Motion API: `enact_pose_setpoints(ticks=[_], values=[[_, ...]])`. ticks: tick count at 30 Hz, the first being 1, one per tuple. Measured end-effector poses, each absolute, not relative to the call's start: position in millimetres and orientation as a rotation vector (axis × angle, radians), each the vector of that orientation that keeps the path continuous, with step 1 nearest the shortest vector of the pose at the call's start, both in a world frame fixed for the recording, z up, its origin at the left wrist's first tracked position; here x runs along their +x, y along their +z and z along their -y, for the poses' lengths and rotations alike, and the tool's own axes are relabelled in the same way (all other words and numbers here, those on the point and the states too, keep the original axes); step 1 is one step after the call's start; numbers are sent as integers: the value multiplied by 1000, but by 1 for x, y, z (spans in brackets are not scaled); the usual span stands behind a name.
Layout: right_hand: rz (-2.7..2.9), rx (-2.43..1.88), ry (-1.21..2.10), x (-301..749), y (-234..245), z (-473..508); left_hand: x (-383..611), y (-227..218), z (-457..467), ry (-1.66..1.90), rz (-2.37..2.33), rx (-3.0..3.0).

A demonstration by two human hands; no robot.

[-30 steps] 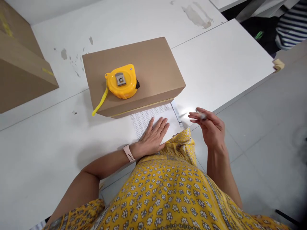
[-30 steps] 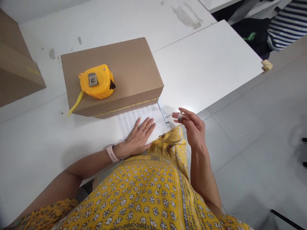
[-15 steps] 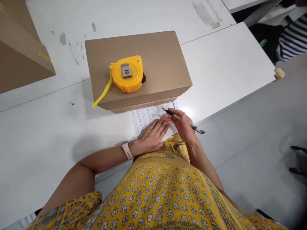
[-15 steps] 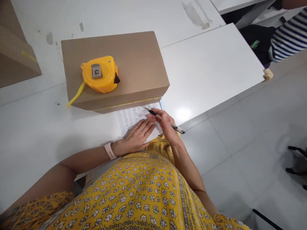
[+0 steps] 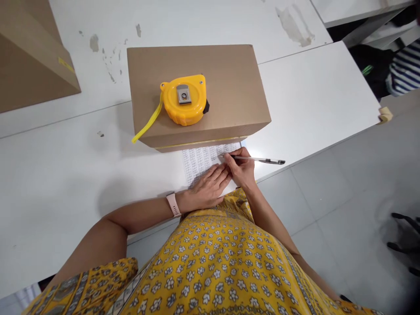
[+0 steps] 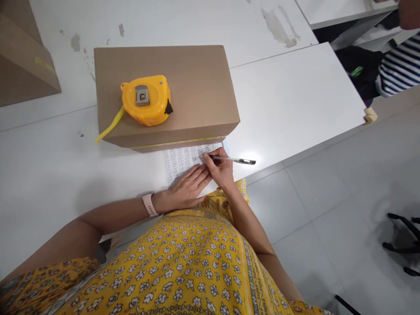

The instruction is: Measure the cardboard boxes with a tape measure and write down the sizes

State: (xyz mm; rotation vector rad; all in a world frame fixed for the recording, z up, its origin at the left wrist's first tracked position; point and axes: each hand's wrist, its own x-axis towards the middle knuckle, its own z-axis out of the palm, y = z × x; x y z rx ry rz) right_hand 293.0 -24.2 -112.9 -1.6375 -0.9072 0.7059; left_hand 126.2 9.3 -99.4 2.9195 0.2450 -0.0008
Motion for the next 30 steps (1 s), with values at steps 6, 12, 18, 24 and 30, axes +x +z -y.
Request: enact_pose_setpoints(ticks=[6,12,18,24,30], values=[[1041,-1686,645,293,-116,24,127,-98,-11,-4,-243,2907],[1090,-1723,601,295,-119,24,127,-102,-10,37,-237,2922],[1122,-1713,617,297,-122,24,127,-104,-10,27,-245,2907],[1090,-1724,649,295,-118,23,127,-101,-10,30,-249,2904],[1088,-1733,651,294,-117,24,127,-102,-10,31,-236,2915]])
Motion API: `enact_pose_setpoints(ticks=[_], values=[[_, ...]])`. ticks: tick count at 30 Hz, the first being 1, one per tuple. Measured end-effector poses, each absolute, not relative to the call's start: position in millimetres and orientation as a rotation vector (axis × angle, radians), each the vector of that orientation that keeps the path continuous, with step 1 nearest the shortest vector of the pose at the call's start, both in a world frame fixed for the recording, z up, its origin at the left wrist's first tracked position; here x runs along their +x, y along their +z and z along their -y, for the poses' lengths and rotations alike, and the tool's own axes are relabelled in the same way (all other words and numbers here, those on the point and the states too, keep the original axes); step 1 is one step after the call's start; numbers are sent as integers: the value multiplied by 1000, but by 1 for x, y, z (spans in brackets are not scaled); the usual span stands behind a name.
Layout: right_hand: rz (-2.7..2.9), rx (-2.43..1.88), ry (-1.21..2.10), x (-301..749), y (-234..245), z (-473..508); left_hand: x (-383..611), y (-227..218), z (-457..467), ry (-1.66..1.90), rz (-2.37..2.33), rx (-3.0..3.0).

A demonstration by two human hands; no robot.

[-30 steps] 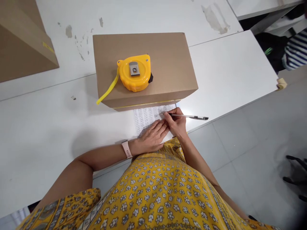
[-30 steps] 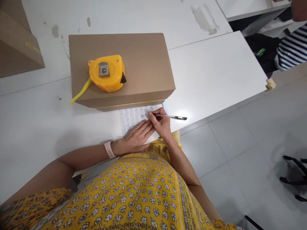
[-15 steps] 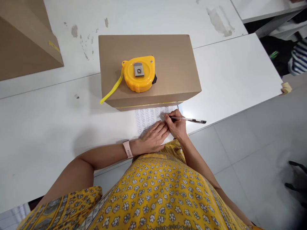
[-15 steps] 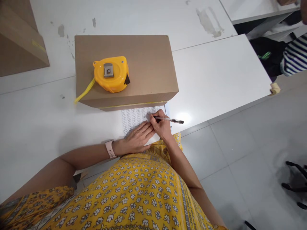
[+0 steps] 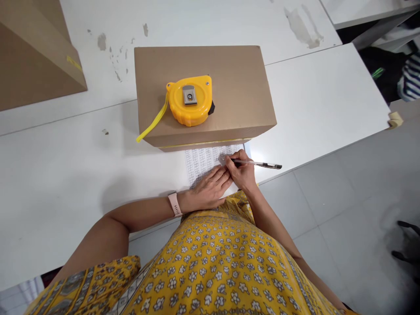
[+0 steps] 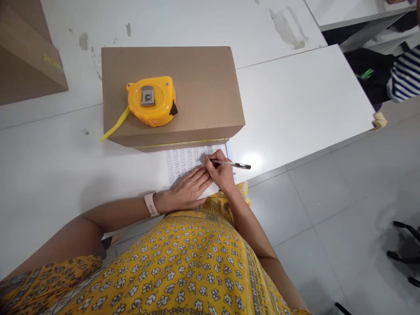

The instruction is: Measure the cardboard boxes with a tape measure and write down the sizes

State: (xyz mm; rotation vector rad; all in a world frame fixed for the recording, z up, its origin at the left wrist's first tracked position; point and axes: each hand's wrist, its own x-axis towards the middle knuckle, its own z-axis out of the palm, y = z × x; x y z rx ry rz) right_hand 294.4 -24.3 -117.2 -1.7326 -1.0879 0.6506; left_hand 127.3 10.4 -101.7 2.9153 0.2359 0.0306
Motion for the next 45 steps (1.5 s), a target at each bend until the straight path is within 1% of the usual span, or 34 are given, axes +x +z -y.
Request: enact_pose_setpoints(ticks=[7,17,45], values=[[1059,-1712,649,295,-118,24,127,-99,-11,-12,-229,2933],[1070,-1679,638,296,-123,24,127,-100,-11,62,-222,2931],[1041,-1684,611,296,-119,22,126,-95,-12,-1,-221,2950]])
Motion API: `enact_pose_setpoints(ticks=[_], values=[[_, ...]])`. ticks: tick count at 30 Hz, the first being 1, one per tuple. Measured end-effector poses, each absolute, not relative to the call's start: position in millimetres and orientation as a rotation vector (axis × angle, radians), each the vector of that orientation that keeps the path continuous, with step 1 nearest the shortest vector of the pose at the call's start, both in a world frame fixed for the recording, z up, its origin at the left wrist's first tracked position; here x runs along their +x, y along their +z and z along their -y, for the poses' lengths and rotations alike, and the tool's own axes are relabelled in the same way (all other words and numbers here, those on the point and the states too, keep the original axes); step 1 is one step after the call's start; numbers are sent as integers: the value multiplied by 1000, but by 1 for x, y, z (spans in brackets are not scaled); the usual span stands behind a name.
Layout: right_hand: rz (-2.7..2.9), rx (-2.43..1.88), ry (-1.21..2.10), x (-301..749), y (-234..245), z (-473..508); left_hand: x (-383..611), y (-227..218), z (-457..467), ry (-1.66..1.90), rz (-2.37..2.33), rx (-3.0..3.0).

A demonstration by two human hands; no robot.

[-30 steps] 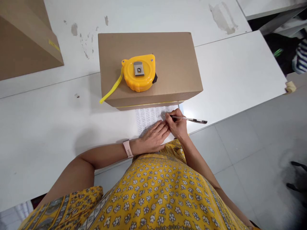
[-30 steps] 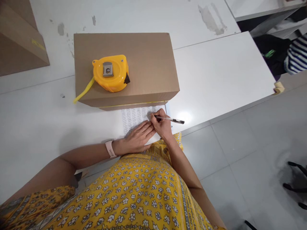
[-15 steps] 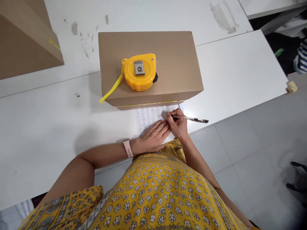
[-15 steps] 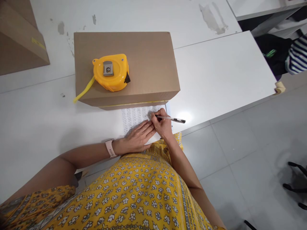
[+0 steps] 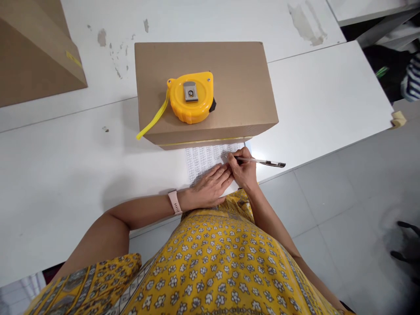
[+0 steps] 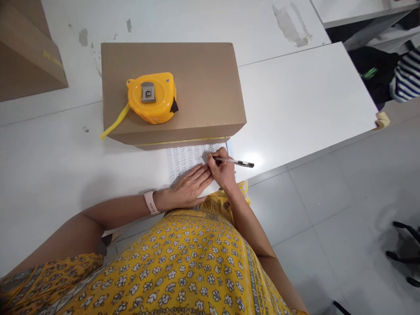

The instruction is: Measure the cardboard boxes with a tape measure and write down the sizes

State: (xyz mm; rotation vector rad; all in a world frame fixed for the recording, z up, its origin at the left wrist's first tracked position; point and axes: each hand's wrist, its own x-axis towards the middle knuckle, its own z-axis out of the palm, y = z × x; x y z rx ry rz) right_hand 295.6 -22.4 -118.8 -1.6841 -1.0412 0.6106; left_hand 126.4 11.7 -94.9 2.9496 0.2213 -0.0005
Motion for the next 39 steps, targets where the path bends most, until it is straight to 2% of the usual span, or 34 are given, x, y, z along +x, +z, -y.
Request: enact_pose_setpoints(ticks=[39], values=[[1030,-1712,592,295,-115,21,125,-100,-11,39,-221,2928]])
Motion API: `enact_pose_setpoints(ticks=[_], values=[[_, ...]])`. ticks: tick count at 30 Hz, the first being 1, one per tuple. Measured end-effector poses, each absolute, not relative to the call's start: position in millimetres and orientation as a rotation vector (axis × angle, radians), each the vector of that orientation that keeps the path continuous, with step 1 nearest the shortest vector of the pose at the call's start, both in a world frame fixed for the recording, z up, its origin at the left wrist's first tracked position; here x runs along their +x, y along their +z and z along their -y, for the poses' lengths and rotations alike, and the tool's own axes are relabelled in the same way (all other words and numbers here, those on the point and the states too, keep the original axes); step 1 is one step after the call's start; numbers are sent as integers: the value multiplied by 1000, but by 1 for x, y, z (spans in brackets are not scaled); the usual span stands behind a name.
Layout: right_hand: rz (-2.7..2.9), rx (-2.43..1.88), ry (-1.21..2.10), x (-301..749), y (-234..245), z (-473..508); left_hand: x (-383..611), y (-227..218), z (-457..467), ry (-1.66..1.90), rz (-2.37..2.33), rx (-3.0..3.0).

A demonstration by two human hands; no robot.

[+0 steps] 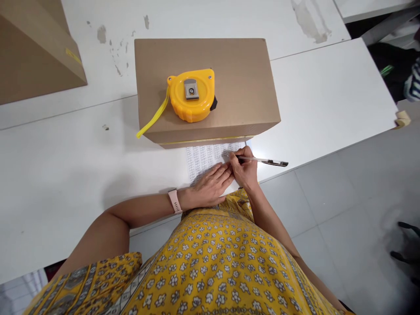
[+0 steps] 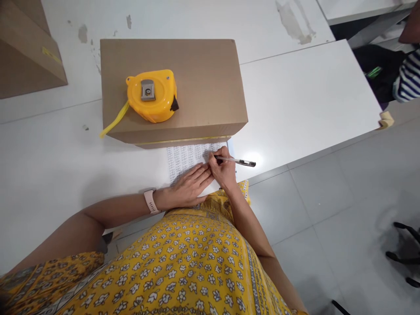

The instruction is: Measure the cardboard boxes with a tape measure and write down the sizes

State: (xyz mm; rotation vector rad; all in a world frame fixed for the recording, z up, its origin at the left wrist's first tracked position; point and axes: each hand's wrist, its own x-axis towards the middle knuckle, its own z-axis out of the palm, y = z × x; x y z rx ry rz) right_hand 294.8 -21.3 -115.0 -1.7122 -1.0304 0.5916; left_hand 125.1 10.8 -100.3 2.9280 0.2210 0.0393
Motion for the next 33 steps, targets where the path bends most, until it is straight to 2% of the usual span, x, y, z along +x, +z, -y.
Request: enact_pose_setpoints(ticks=[33], values=[[1006,-1729,561,296,-119,23,126,-102,-10,29,-234,2930]])
